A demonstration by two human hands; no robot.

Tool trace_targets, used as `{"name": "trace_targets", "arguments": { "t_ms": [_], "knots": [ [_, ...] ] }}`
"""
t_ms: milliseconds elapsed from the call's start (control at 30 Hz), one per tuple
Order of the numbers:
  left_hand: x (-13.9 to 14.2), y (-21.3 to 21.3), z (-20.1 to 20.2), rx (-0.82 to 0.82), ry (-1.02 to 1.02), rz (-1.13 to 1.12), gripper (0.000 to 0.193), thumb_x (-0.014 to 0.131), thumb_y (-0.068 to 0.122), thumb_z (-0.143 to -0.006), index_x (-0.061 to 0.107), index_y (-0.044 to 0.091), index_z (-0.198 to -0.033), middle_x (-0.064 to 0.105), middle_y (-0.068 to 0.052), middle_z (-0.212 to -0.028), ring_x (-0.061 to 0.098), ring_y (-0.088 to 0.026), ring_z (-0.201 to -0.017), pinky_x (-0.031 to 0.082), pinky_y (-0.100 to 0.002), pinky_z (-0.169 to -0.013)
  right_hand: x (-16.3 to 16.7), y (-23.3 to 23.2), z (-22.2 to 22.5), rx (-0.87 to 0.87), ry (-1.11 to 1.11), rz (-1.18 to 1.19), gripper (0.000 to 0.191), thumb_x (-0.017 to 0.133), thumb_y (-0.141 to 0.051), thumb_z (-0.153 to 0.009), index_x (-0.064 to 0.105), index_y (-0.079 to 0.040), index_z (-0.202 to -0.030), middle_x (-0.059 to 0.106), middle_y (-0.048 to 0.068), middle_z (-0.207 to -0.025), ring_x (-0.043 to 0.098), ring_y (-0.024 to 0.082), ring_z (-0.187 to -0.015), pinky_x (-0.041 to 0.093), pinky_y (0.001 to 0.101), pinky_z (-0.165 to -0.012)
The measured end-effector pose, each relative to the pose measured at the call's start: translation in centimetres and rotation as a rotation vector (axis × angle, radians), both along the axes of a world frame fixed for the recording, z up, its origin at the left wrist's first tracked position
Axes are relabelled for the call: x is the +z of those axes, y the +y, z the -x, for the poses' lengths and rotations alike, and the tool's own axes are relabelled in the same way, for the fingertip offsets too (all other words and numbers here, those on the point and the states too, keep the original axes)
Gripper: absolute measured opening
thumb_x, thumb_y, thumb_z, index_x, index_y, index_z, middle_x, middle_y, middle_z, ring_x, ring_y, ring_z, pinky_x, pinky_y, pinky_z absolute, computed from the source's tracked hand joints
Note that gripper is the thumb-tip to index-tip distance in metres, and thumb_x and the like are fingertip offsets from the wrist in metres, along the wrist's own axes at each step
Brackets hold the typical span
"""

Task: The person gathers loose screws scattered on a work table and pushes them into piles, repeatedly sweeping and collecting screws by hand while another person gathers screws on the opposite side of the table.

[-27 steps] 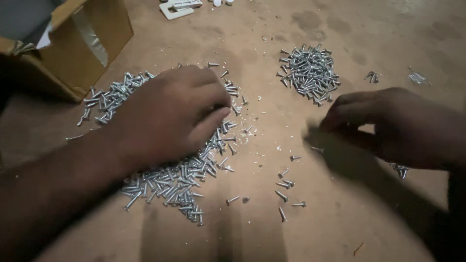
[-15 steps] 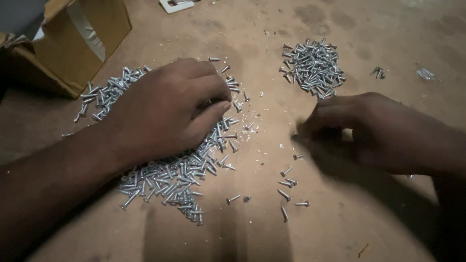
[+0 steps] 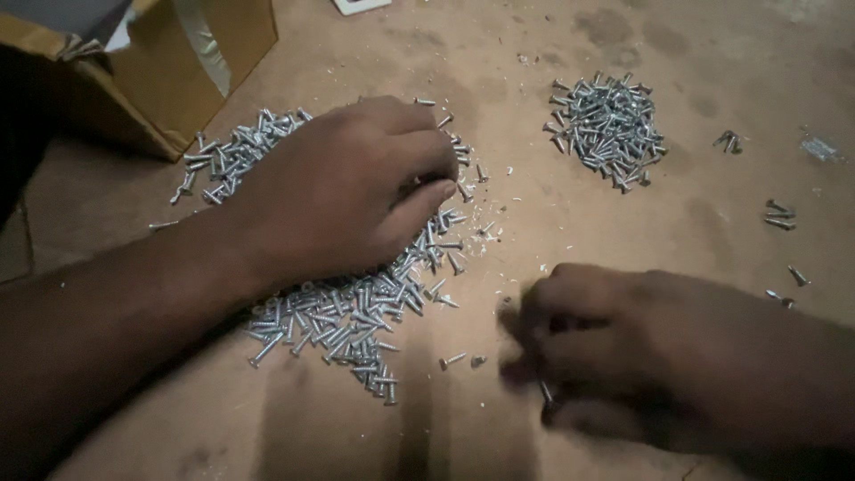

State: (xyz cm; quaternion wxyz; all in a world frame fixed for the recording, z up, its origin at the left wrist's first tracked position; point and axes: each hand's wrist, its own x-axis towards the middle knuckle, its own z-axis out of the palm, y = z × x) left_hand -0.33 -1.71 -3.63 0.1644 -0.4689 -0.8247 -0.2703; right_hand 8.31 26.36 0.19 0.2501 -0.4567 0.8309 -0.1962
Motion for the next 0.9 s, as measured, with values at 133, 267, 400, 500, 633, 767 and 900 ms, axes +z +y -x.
{"name": "trace_targets", "arguments": {
  "t_ms": [133,267,400,500,633,767,900],
  "knots": [
    [0.3,0.2,-0.2,0.004,0.006,0.005,0.015,0.069,0.018,-0.09,0.069,0.003,-0.095,0.067,-0.014,-0.095,0.064,-0.036,-0.095,0.051,-0.048,-0.083,-0.6,1.9,0.1,0.082,0.065,-0.048,0.038,0.069,-0.019,-0.089,0.074,-0.014,-0.126,0.067,0.005,-0.124,0.065,0.021,-0.116,0.055,0.0344,-0.088],
    [0.6,0.2,-0.5,0.01,-0.008,0.003,0.015,0.069,0.017,-0.09,0.07,0.004,-0.094,0.068,-0.013,-0.095,0.065,-0.036,-0.094,0.052,-0.047,-0.083,-0.7,5.1,2.3,-0.037,0.118,-0.038,0.026,0.076,-0.021,-0.088,0.079,-0.015,-0.113,0.071,0.004,-0.116,0.071,0.02,-0.104,0.058,0.033,-0.083],
    [0.4,0.6,0.0,-0.004,0.024,-0.002,0.016,0.069,0.018,-0.09,0.07,0.003,-0.096,0.068,-0.014,-0.096,0.065,-0.036,-0.097,0.052,-0.047,-0.084,-0.7,8.0,6.4,-0.269,0.322,-0.073,0.029,0.078,-0.013,-0.08,0.08,-0.012,-0.109,0.078,0.005,-0.11,0.074,0.021,-0.095,0.062,0.0346,-0.081],
    [0.3,0.7,0.1,-0.007,0.034,0.006,0.015,0.07,0.018,-0.09,0.071,0.003,-0.095,0.068,-0.014,-0.096,0.065,-0.036,-0.097,0.052,-0.048,-0.086,-0.1,10.8,7.6,-0.584,0.477,0.071,0.021,0.075,-0.004,-0.084,0.076,-0.005,-0.105,0.074,0.011,-0.112,0.075,0.022,-0.097,0.064,0.0364,-0.086],
    [0.3,0.6,0.0,-0.016,0.02,-0.009,0.015,0.07,0.018,-0.09,0.07,0.003,-0.095,0.068,-0.014,-0.096,0.065,-0.036,-0.098,0.052,-0.047,-0.085,1.1,14.5,7.6,-0.794,0.597,0.09,0.01,0.07,-0.003,-0.098,0.072,-0.002,-0.108,0.068,0.014,-0.113,0.073,0.022,-0.098,0.058,0.0382,-0.092],
    [0.4,0.5,-0.1,-0.007,0.017,0.008,0.015,0.07,0.018,-0.091,0.07,0.003,-0.096,0.068,-0.014,-0.097,0.065,-0.036,-0.097,0.052,-0.047,-0.085,0.2,15.1,7.4,-0.786,0.437,-0.111,0.018,0.077,0.0,-0.084,0.078,-0.004,-0.101,0.074,0.01,-0.103,0.075,0.022,-0.095,0.063,0.0378,-0.087],
    [0.2,0.5,-0.1,-0.01,0.033,0.017,0.016,0.07,0.018,-0.091,0.07,0.003,-0.096,0.068,-0.014,-0.097,0.064,-0.036,-0.098,0.051,-0.047,-0.084,-0.2,12.6,5.6,-0.297,0.141,-0.061,0.029,0.078,-0.006,-0.078,0.082,-0.013,-0.107,0.075,0.001,-0.106,0.073,0.015,-0.094,0.059,0.0332,-0.082]
  ]
}}
